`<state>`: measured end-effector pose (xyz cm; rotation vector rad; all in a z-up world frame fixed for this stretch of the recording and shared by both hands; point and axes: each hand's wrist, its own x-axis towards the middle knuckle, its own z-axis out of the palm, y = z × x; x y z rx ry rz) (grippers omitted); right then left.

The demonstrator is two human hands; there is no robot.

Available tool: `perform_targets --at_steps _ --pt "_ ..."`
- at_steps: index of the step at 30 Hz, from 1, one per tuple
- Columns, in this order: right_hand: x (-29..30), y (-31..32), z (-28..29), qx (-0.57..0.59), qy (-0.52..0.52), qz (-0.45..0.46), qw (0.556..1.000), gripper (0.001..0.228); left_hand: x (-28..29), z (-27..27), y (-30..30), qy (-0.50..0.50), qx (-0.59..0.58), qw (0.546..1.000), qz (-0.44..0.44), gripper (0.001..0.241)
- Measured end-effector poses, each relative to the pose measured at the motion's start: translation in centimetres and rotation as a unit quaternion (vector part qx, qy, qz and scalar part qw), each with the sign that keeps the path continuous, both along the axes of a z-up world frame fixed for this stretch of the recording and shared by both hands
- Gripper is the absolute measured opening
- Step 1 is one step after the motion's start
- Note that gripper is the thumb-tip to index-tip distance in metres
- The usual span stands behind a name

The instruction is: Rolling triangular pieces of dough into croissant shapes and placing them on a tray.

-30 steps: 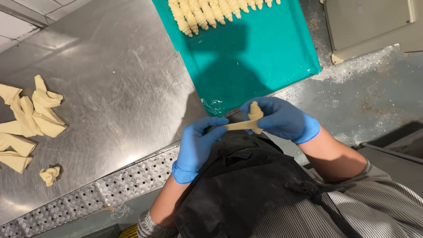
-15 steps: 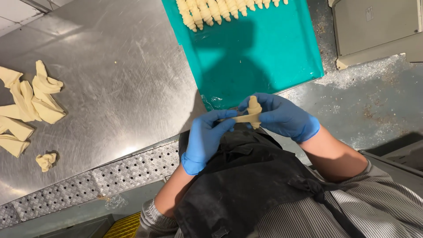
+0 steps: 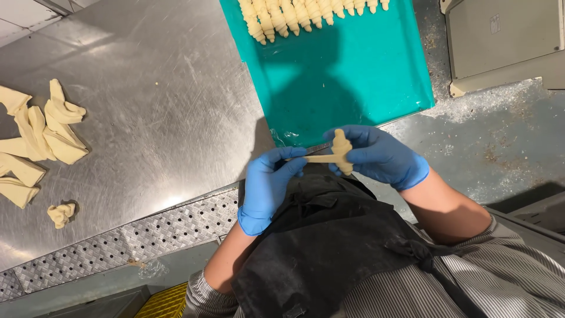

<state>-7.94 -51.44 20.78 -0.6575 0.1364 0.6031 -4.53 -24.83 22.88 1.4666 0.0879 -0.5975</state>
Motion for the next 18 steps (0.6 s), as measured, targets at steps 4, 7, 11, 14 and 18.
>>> perform_targets --at_steps 4,7,11,14,18 --pt "0.6 0.8 0.8 0.013 0.027 -0.011 0.999 0.054 -0.2 1.3 -0.8 -0.014 -0.009 1.000 -0.024 0.021" --pt "0.8 1.4 1.0 -0.068 -0.023 -0.011 0.997 0.052 0.1 1.4 -1.5 -0.009 -0.031 0.999 -0.014 0.019" --pt "0.9 0.7 0.3 -0.069 0.014 -0.034 0.997 0.054 0.1 1.0 -1.3 -0.041 -0.014 0.999 -0.003 0.016" --pt "0.8 1.2 1.1 -0.065 0.013 -0.034 0.997 0.053 0.0 1.2 -1.9 -0.044 -0.020 0.999 -0.007 0.015" --pt "0.4 1.0 -0.2 -0.058 0.021 -0.037 0.997 0.051 0.0 0.2 -2.3 -0.090 -0.004 0.996 0.000 0.013"
